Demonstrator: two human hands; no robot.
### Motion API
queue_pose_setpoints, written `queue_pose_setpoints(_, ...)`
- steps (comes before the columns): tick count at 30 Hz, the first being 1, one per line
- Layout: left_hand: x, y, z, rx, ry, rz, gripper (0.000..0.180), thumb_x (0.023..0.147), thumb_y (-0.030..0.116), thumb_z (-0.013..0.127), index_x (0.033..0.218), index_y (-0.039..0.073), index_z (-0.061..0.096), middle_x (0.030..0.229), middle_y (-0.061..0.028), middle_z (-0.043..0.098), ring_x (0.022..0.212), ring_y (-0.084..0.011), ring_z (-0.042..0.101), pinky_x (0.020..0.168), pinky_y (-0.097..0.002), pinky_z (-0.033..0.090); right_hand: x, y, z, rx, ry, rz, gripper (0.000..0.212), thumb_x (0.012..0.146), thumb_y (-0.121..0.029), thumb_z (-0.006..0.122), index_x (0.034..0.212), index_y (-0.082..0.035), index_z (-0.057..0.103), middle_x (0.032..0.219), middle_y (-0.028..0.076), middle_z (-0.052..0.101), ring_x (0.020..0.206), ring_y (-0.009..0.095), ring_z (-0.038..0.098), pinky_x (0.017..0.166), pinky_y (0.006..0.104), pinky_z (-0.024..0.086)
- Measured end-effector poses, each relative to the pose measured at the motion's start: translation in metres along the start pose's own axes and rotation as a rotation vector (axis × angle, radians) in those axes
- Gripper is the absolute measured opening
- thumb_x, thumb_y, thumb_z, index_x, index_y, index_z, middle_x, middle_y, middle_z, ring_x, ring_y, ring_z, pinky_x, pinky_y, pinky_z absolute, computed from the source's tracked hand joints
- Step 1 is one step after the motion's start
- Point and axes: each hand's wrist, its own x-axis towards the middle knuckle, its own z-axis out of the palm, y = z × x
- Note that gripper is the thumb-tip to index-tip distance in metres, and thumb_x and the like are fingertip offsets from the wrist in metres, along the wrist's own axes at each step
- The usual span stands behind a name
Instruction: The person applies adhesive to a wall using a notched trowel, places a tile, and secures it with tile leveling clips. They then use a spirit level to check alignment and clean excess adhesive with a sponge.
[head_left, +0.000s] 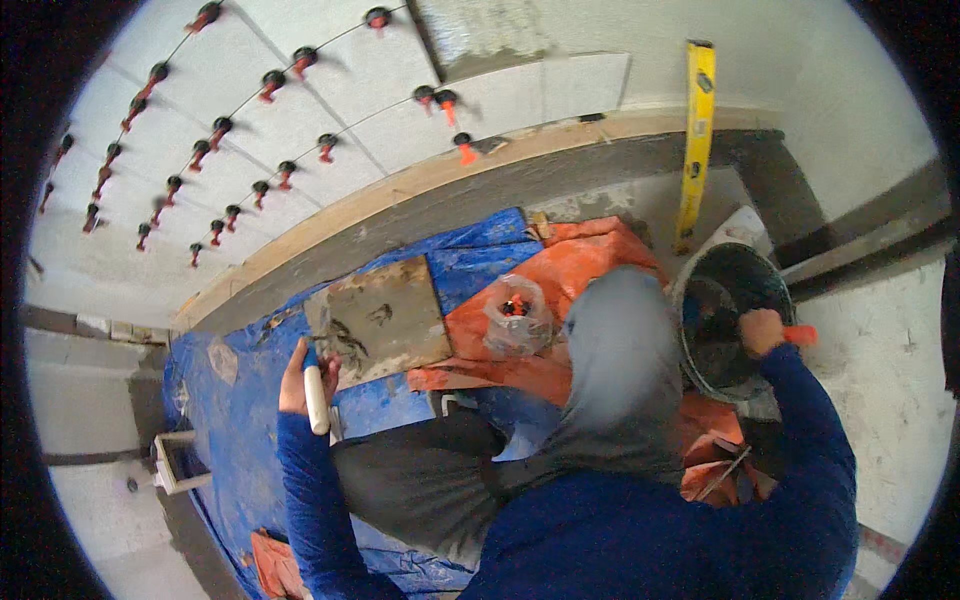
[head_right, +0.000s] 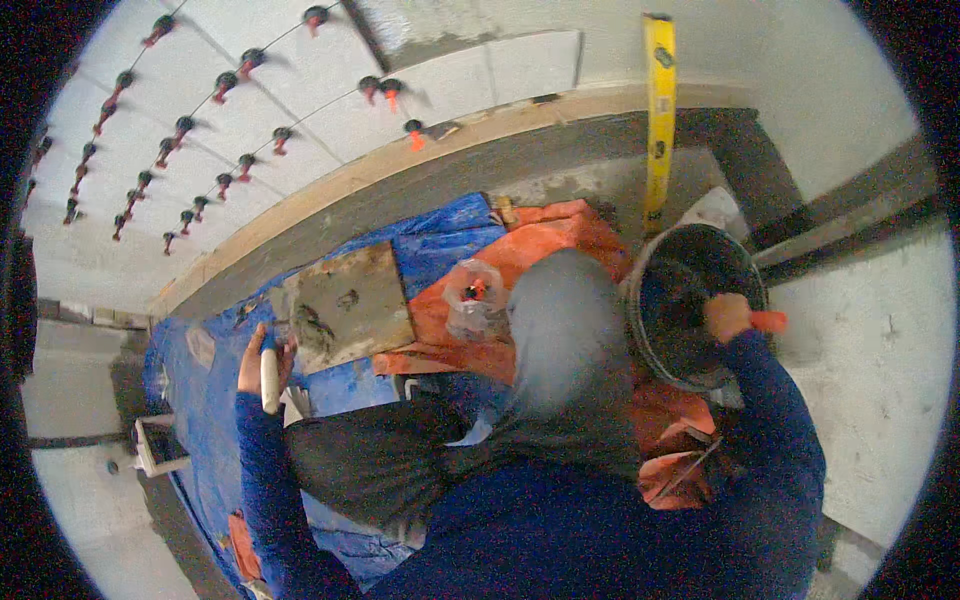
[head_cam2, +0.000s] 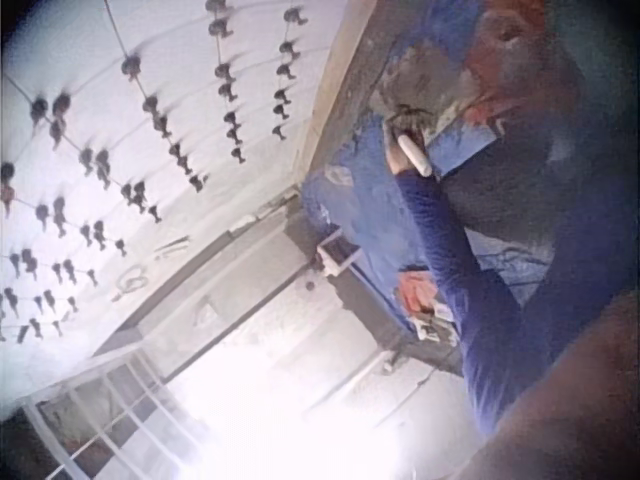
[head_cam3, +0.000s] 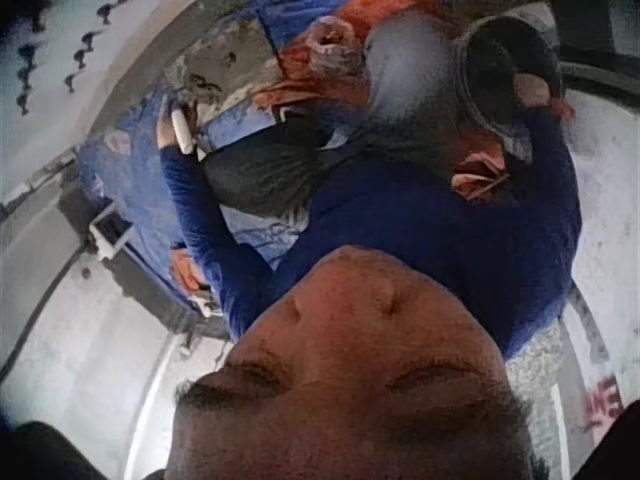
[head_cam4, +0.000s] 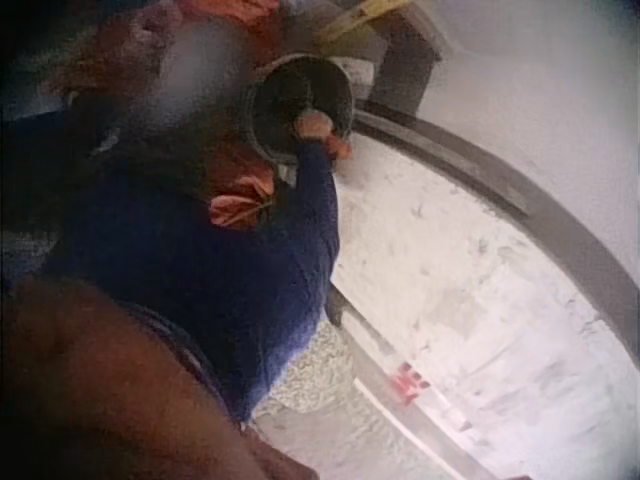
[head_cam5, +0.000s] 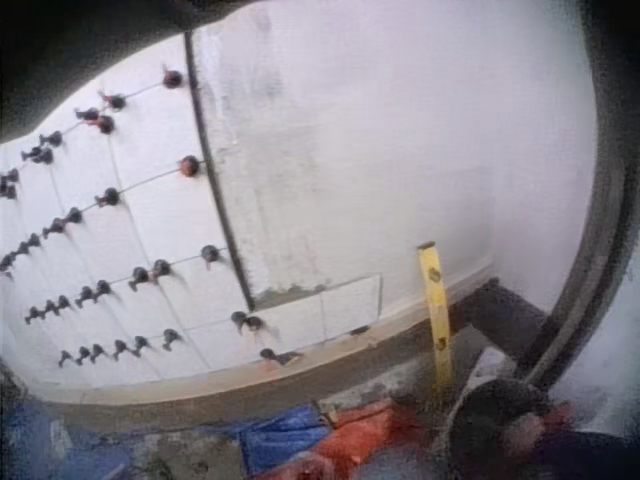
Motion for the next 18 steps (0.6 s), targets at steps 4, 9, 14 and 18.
queue_pose_setpoints(4, 0.025, 0.030, -0.025, 0.022, 0.010, -0.149, 0.051, 0.097, 0.048, 0.066, 0.098, -0.003, 0.060, 0.081, -0.0150, 0.068, 0.053, -0.0182, 0.065, 0.047, -0.0269, 0.057, -0.075, 0.038, -0.058, 0.098, 0.042, -0.035, 0.016, 0.083, -0.018, 0.064, 0.088, -0.007, 0.074, 0.083, 0.019, 0.072, 0.080, 0.037, 0.073, 0.067, 0.0483, 0.058)
queue_pose_setpoints(9, 0.057, 0.022, -0.075, 0.170, -0.025, 0.088, 0.045, 0.096, 0.043, 0.068, 0.100, -0.001, 0.060, 0.083, -0.0142, 0.067, 0.057, -0.0209, 0.063, 0.046, -0.0286, 0.053, -0.104, 0.055, -0.194, 0.139, 0.155, 0.143, 0.021, 0.082, -0.011, 0.069, 0.102, -0.004, 0.069, 0.095, 0.021, 0.069, 0.090, 0.042, 0.066, 0.075, 0.0521, 0.052)
queue_pose_setpoints(14, 0.081, -0.036, -0.095, 0.347, 0.046, 0.228, 0.035, 0.097, 0.033, 0.067, 0.102, -0.001, 0.060, 0.088, -0.0140, 0.066, 0.064, -0.0202, 0.063, 0.050, -0.0298, 0.053, -0.060, -0.040, -0.352, 0.267, 0.471, -0.115, 0.031, 0.087, -0.010, 0.067, 0.117, 0.000, 0.063, 0.105, 0.023, 0.068, 0.099, 0.046, 0.063, 0.082, 0.0492, 0.052)
queue_pose_setpoints(18, 0.077, -0.077, -0.089, 0.128, -0.026, 0.236, 0.028, 0.098, 0.025, 0.064, 0.107, -0.001, 0.061, 0.091, -0.0149, 0.067, 0.067, -0.0202, 0.064, 0.053, -0.0304, 0.054, 0.016, -0.176, -0.427, 0.525, 0.410, -0.779, 0.033, 0.094, -0.016, 0.063, 0.122, 0.000, 0.062, 0.124, 0.028, 0.062, 0.110, 0.044, 0.062, 0.091, 0.0466, 0.052)
